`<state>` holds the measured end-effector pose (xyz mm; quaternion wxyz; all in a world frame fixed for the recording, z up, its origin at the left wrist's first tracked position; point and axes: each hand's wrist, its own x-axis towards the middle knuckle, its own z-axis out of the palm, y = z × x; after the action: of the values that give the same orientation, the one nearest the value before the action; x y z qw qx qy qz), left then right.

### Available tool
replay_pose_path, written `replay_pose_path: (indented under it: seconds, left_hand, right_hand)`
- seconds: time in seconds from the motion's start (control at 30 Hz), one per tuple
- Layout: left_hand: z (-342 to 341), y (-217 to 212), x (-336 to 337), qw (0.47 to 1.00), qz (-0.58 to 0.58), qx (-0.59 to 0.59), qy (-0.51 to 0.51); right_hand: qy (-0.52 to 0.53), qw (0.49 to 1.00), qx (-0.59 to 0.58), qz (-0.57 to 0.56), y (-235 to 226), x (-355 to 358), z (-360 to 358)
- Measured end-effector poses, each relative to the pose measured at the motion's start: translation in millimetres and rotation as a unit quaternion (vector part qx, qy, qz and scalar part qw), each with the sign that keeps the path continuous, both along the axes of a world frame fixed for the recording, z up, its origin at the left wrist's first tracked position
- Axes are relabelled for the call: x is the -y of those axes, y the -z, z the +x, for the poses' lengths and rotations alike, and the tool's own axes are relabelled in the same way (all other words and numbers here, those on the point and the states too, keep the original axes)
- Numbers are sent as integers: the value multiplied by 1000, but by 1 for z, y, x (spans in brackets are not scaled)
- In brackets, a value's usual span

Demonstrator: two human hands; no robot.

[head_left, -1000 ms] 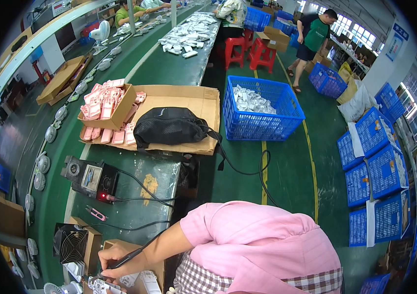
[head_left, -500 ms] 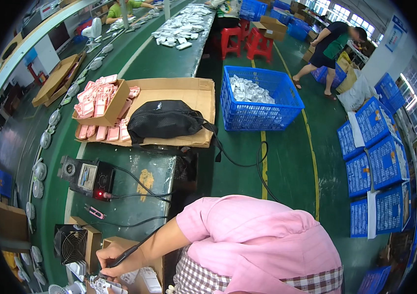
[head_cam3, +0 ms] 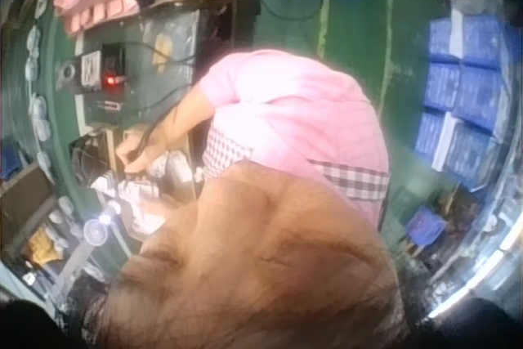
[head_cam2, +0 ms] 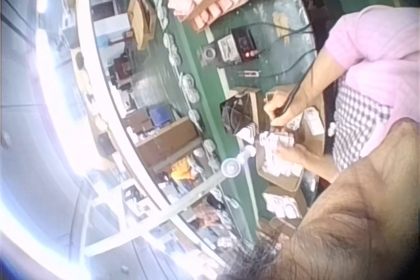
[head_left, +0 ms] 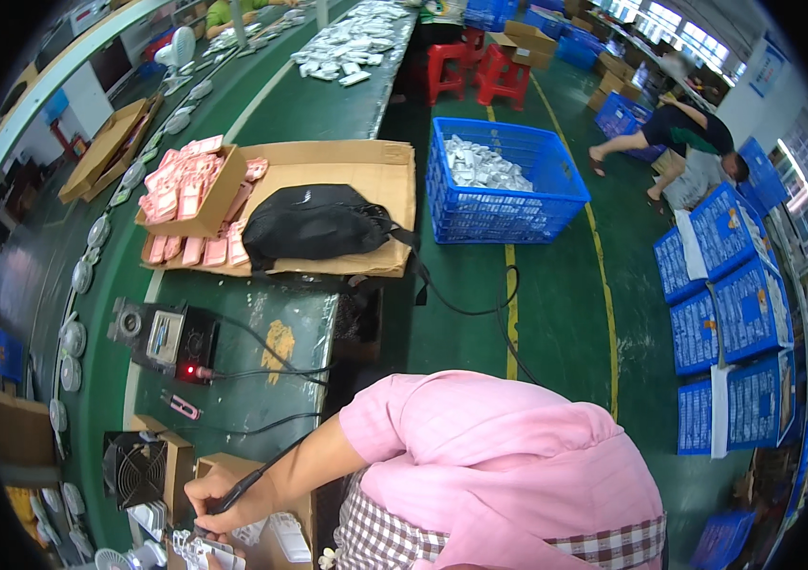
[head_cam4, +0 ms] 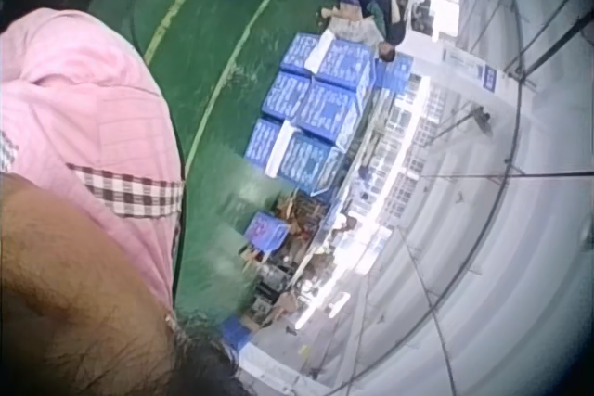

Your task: The person solders components onto plastic casings using a soldering iron. She then moves aside parts, retrieves a new box of plastic casings, and solders components onto them.

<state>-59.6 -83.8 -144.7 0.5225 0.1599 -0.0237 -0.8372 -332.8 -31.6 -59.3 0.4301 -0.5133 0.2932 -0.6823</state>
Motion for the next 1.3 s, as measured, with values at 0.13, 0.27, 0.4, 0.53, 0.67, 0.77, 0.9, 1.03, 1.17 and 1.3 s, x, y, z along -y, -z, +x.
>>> replay_pose_path:
  seconds: [0.13, 0.27, 0.4, 0.53, 0.67, 0.77, 0.9, 1.03, 1.17, 1.3]
  left_hand:
    - [-45, -69, -65, 791, -121, 568, -193]
    - [-62, -44, -42, 830, -134, 513, -176]
    - [-67, -56, -40, 839, -166, 499, -140]
    - [-73, -71, -44, 820, -158, 531, -143]
    - [-73, -74, -44, 825, -151, 526, -137]
    - [-74, -76, -44, 824, -155, 531, -123]
    - [-72, -77, -44, 834, -159, 517, -112]
    - [-75, -79, -45, 829, -158, 521, -125]
    - [-73, -76, -44, 828, -160, 523, -123]
    - [-72, -74, -44, 828, -158, 525, -118]
  right_hand:
    - [-98, 995, -24, -14, -12, 0, 15]
    - [-35, 994, -99, 18, 11, 10, 0]
    - [-18, 993, -110, 47, -5, 3, 5]
    - [-30, 991, -122, 49, 1, 7, 11]
    - [-40, 990, -126, 55, 2, 10, 14]
    - [-37, 989, -134, 55, -2, 10, 14]
    - [-23, 986, -157, 53, -5, 9, 14]
    - [-18, 984, -167, 53, -5, 8, 14]
    - [-15, 984, -169, 56, -4, 9, 15]
    - [-20, 977, -202, 66, -6, 9, 13]
